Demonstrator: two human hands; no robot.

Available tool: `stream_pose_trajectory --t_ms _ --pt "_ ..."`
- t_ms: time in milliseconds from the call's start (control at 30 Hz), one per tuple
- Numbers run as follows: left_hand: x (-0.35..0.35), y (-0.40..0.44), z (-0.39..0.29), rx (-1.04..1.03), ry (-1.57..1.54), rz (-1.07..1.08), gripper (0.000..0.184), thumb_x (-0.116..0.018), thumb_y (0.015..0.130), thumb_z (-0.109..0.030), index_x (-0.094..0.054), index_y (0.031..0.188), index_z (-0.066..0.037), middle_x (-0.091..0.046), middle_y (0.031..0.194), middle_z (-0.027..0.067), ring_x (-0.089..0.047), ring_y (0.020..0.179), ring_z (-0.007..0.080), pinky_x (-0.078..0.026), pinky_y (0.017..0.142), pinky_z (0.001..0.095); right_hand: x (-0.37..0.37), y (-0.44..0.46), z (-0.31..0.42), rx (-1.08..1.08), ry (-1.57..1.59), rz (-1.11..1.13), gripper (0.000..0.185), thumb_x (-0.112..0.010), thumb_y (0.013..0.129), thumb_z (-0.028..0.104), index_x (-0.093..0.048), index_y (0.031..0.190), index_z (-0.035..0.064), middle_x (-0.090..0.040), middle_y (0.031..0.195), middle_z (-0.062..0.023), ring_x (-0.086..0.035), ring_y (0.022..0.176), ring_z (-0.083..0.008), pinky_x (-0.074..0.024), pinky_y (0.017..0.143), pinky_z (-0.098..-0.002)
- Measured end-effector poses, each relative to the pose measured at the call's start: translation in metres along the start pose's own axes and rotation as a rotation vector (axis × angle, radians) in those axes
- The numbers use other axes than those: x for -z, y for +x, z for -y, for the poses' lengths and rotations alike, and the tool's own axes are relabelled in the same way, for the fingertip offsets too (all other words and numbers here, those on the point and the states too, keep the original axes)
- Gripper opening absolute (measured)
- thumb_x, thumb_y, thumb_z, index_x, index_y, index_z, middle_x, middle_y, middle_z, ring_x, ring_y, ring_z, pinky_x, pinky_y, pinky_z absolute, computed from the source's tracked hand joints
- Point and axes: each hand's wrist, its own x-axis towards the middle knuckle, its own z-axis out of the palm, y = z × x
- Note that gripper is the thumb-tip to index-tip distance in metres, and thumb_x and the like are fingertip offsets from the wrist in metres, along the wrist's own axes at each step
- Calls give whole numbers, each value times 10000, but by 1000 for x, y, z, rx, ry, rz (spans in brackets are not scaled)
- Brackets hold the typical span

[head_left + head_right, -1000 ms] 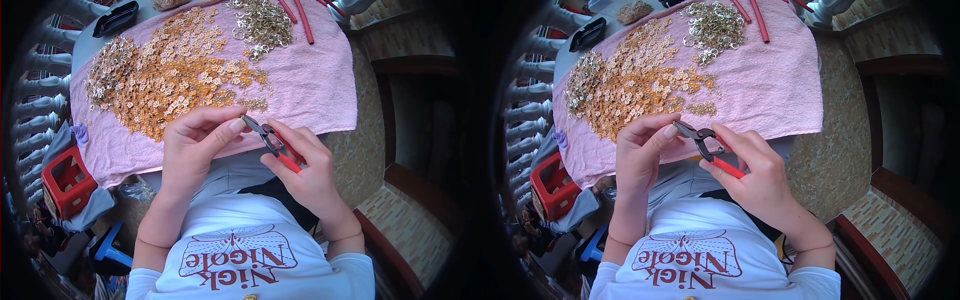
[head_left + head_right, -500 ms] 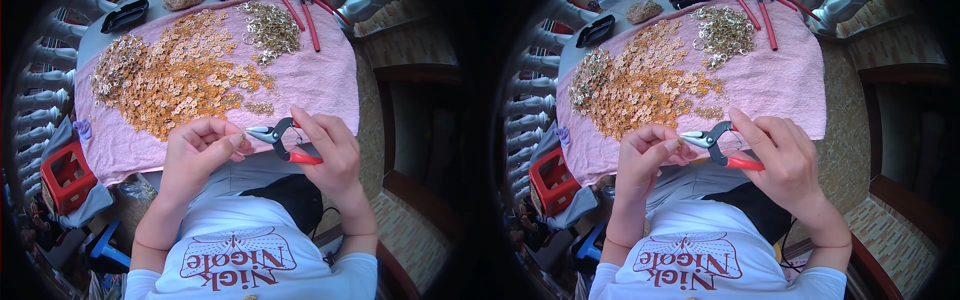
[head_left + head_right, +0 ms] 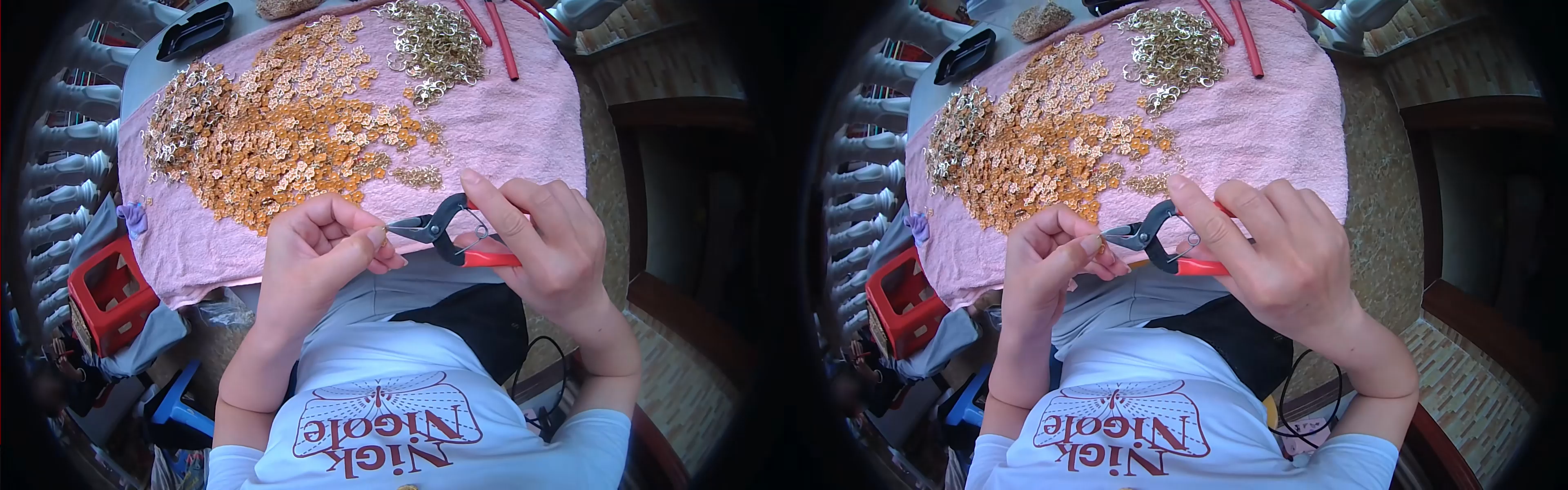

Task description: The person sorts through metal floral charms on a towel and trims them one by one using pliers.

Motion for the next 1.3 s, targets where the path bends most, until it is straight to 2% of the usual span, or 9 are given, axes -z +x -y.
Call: stream_pose_trajectory --t_ms 400,533,733,900,1033,1233,1300 --pt "-10 1 1 -37 -104 -58 216 -674 922 25 -657 1124 97 -732 942 182 -745 837 210 -609 765 231 -17 -14 13 -207 201 -17 584 -832 673 54 -707 1244 55 -634 951 -52 -594 756 -174 -499 649 -289" --pt "-12 2 3 -140 114 -106 244 -651 917 41 -636 1154 96 -727 934 211 -754 828 239 -631 727 260 -19 -17 8 -169 164 -72 544 -828 703 115 -708 1232 71 -617 930 -37 -560 695 -169 -462 593 -289" --pt "-8 4 -7 -65 85 -20 206 -674 923 26 -669 1117 94 -734 968 188 -746 855 208 -611 785 233 -10 -17 2 -169 141 -4 560 -831 688 93 -707 1233 63 -623 937 -40 -579 715 -170 -467 594 -283" --pt "-7 4 -5 -2 -29 2 194 -673 918 33 -672 1104 88 -734 958 178 -741 825 197 -605 759 224 -16 -20 8 -232 280 -26 588 -827 681 60 -695 1254 53 -633 953 -52 -597 738 -177 -486 617 -289" --pt "-8 5 -1 -13 -80 38 172 -670 915 39 -676 1082 80 -731 929 163 -735 819 188 -591 736 218 -19 -25 18 -342 445 22 630 -840 674 6 -678 1282 34 -655 1022 -82 -623 815 -179 -520 695 -277" --pt "-11 8 2 -3 -119 62 167 -680 911 35 -672 1072 77 -726 913 157 -725 817 183 -582 722 227 -25 -33 25 -401 517 9 619 -843 701 8 -669 1295 36 -651 1037 -94 -624 830 -179 -514 692 -264" --pt "-14 9 -4 -55 3 46 154 -689 906 27 -687 1056 61 -727 915 142 -713 794 170 -572 709 231 -24 -33 24 -420 513 -8 614 -840 705 1 -671 1294 38 -648 1026 -92 -610 805 -167 -505 680 -258"
